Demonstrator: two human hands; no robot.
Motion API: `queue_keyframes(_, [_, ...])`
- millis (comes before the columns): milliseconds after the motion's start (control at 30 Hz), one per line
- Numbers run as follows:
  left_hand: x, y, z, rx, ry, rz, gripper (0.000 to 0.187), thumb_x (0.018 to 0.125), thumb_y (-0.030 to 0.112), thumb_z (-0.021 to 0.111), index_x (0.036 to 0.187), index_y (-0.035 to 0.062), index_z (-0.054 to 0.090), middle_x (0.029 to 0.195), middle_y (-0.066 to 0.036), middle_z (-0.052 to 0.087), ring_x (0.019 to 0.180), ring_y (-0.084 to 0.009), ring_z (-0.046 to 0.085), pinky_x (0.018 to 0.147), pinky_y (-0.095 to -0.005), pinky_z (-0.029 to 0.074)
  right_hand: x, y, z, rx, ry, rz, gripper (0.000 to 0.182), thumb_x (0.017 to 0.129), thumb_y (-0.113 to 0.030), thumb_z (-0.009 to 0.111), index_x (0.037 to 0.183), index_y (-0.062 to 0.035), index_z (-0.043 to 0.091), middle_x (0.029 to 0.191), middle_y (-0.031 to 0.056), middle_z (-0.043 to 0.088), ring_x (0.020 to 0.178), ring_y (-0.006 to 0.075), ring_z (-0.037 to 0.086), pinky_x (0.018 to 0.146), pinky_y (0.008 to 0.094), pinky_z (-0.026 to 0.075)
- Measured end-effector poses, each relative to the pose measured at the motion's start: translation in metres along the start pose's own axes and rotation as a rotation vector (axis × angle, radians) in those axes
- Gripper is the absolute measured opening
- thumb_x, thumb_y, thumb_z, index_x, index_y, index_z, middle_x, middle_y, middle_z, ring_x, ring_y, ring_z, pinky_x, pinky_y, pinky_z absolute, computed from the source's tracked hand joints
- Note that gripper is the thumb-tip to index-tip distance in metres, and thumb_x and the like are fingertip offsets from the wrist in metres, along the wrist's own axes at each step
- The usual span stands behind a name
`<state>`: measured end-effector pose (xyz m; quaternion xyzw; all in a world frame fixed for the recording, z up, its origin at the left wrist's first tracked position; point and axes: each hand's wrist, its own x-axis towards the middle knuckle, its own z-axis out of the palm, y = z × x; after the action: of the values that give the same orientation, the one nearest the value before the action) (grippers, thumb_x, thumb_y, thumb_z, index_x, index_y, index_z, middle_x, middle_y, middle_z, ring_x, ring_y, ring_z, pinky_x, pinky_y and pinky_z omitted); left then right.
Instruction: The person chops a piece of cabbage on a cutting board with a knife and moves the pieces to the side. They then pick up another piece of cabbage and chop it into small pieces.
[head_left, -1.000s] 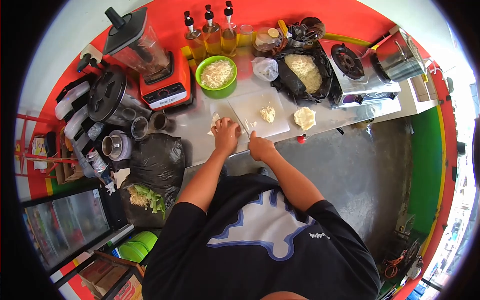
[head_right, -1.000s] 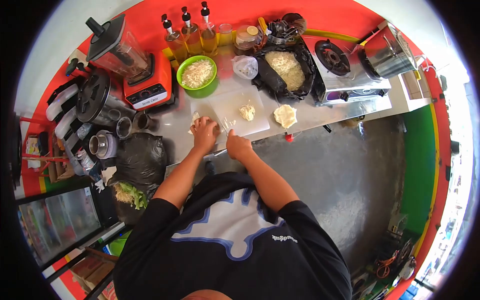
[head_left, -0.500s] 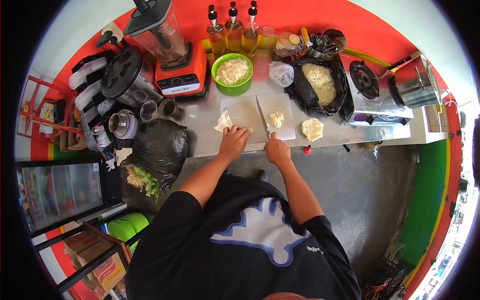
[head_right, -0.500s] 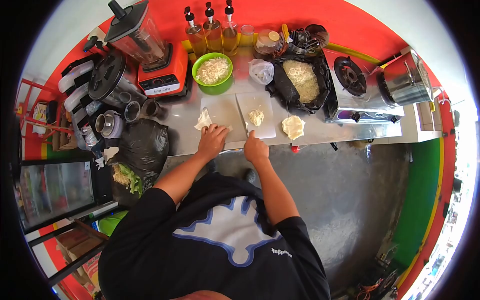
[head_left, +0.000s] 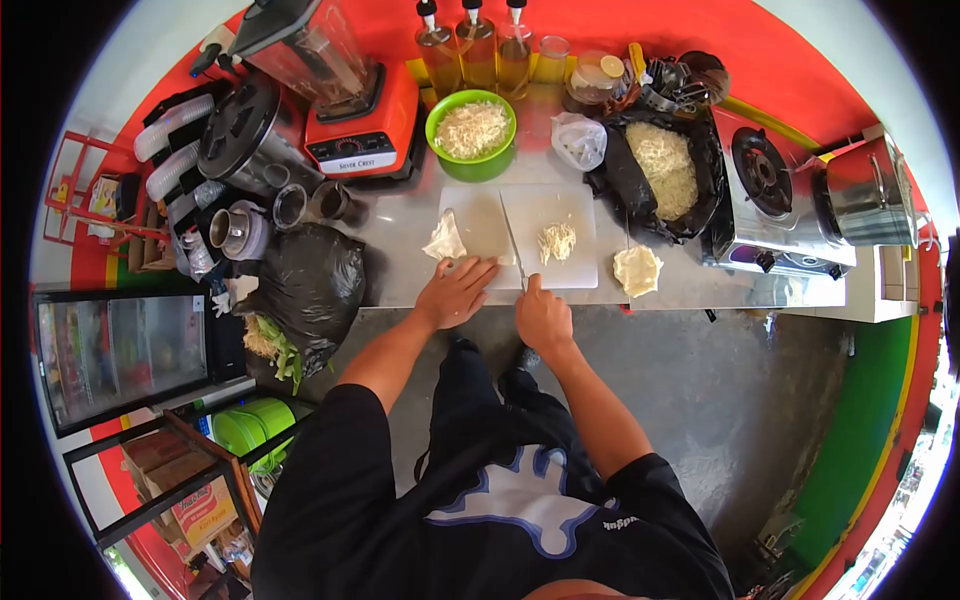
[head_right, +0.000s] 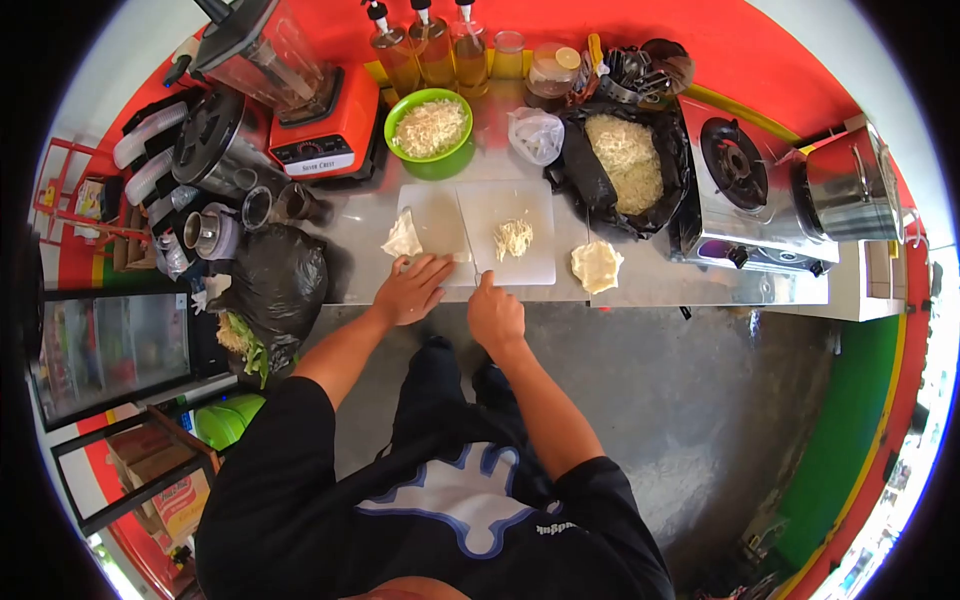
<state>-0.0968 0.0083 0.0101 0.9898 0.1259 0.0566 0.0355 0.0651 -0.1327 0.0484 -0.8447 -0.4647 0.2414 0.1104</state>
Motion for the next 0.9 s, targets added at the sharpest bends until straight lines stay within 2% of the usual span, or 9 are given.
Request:
queue_keyframes(267, [-0.002,0.000,0.002,-0.014,-0.001,-0.002,0.056,0.094,0.027,0.060,0.147,0.0160,0.047,0.153,0.005,0.042,0.132,-0.0176,0.042,0.102,-0.0480,0.037,-0.017,-0.013,-0.013,-0.090,-0.084,0.047,0.037,0.094,-0.019,0.056,0.119,0.0053,0.045,0.082,0.0239,0.071,0.077,0.0412,0.073,0.069,0.0484,0.059])
queue_keyframes(467, [-0.002,-0.001,0.005,-0.039,0.038,-0.004,0.054,0.093,0.027,0.061,0.145,0.0158,0.049,0.152,0.006,0.044,0.132,-0.0185,0.043,0.102,-0.0468,0.035,-0.003,-0.014,0.019,-0.092,-0.051,0.070,0.040,0.092,-0.014,0.055,0.124,0.0080,0.042,0.082,0.0226,0.072,0.079,0.0396,0.073,0.069,0.0476,0.059])
queue_keyframes(533, [-0.002,-0.001,0.004,-0.029,0.053,0.006,0.054,0.092,0.026,0.062,0.143,0.0146,0.051,0.151,0.005,0.044,0.130,-0.0190,0.043,0.098,-0.0448,0.040,0.007,-0.015,0.013,-0.109,-0.042,0.056,0.041,0.092,-0.013,0.055,0.124,0.0082,0.042,0.083,0.0223,0.072,0.080,0.0392,0.074,0.069,0.0470,0.060])
queue_keyframes(700, [-0.001,-0.003,0.001,-0.054,0.069,0.019,0.054,0.091,0.026,0.064,0.142,0.0139,0.052,0.150,0.005,0.046,0.129,-0.0197,0.043,0.096,-0.0441,0.040,0.003,-0.018,-0.006,-0.137,-0.098,0.045,0.044,0.091,-0.012,0.056,0.126,0.0090,0.041,0.086,0.0223,0.072,0.083,0.0387,0.074,0.070,0.0461,0.060])
queue_keyframes(800, [-0.002,-0.004,0.004,-0.065,0.087,0.028,0.055,0.091,0.026,0.064,0.142,0.0138,0.052,0.149,0.004,0.047,0.129,-0.0202,0.044,0.097,-0.0439,0.040,-0.006,-0.022,0.001,-0.145,-0.108,0.049,0.044,0.091,-0.012,0.056,0.127,0.0086,0.041,0.089,0.0236,0.072,0.083,0.0396,0.073,0.071,0.0467,0.060])
queue_keyframes(867, [-0.001,-0.004,0.005,-0.077,0.104,0.032,0.054,0.091,0.027,0.064,0.142,0.0138,0.052,0.149,0.004,0.047,0.128,-0.0203,0.044,0.097,-0.0437,0.040,-0.003,-0.018,0.017,-0.045,-0.055,0.064,0.031,0.093,-0.015,0.054,0.113,0.0046,0.041,0.091,0.0303,0.069,0.085,0.0477,0.070,0.075,0.0539,0.057])
queue_keyframes(900, [-0.001,-0.004,0.003,-0.080,0.101,0.031,0.054,0.091,0.027,0.064,0.142,0.0138,0.052,0.149,0.004,0.047,0.128,-0.0204,0.044,0.097,-0.0437,0.040,0.000,-0.019,0.017,-0.047,-0.056,0.064,0.031,0.093,-0.015,0.054,0.113,0.0046,0.041,0.091,0.0303,0.069,0.085,0.0477,0.070,0.075,0.0539,0.057])
